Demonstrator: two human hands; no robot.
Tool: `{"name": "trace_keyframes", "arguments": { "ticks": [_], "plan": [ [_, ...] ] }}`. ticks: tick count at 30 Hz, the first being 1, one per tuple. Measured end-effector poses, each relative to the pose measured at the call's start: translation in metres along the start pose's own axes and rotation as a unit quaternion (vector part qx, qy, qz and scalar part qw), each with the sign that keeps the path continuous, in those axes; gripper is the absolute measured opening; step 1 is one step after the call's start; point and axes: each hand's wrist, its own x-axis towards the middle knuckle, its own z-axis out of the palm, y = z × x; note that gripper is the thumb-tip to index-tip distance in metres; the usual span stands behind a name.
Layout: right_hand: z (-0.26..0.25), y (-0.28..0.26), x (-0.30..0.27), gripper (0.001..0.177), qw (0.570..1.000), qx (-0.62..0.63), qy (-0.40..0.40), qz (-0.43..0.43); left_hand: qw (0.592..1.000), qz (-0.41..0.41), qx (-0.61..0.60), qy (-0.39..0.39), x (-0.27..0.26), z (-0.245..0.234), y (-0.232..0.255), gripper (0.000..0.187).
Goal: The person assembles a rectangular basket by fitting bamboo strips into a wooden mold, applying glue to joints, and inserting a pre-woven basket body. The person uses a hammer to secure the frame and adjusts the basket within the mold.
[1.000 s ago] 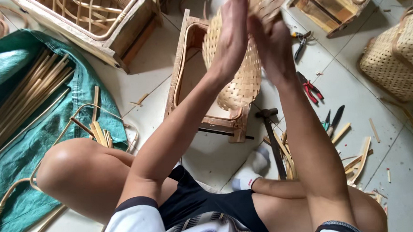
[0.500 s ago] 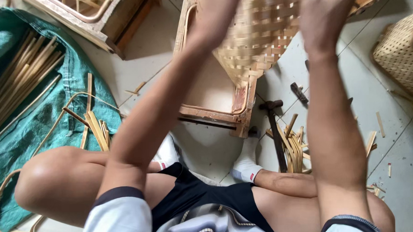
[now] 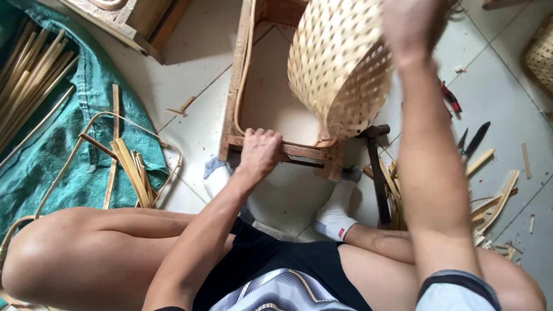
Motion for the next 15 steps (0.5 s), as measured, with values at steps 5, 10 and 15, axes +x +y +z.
{"name": "trace_keyframes", "arguments": {
  "ticks": [5,10,15],
  "plan": [
    [0.049,-0.012,-0.032,0.022,0.991,-0.02,0.013,-0.13,0.995,-0.004,-0.034,-0.096,0.011,-0.014,0.036,0.039],
    [0.074,0.021,-0.049,0.04,0.992,-0.067,-0.101,0.038,0.935,-0.012,-0.218,-0.278,0.049,-0.05,-0.002,0.054],
    [0.083,0.017,-0.071,0.029,0.995,-0.024,-0.087,0.034,0.96,-0.123,-0.251,-0.018,0.103,-0.162,-0.036,0.034]
  ]
}}
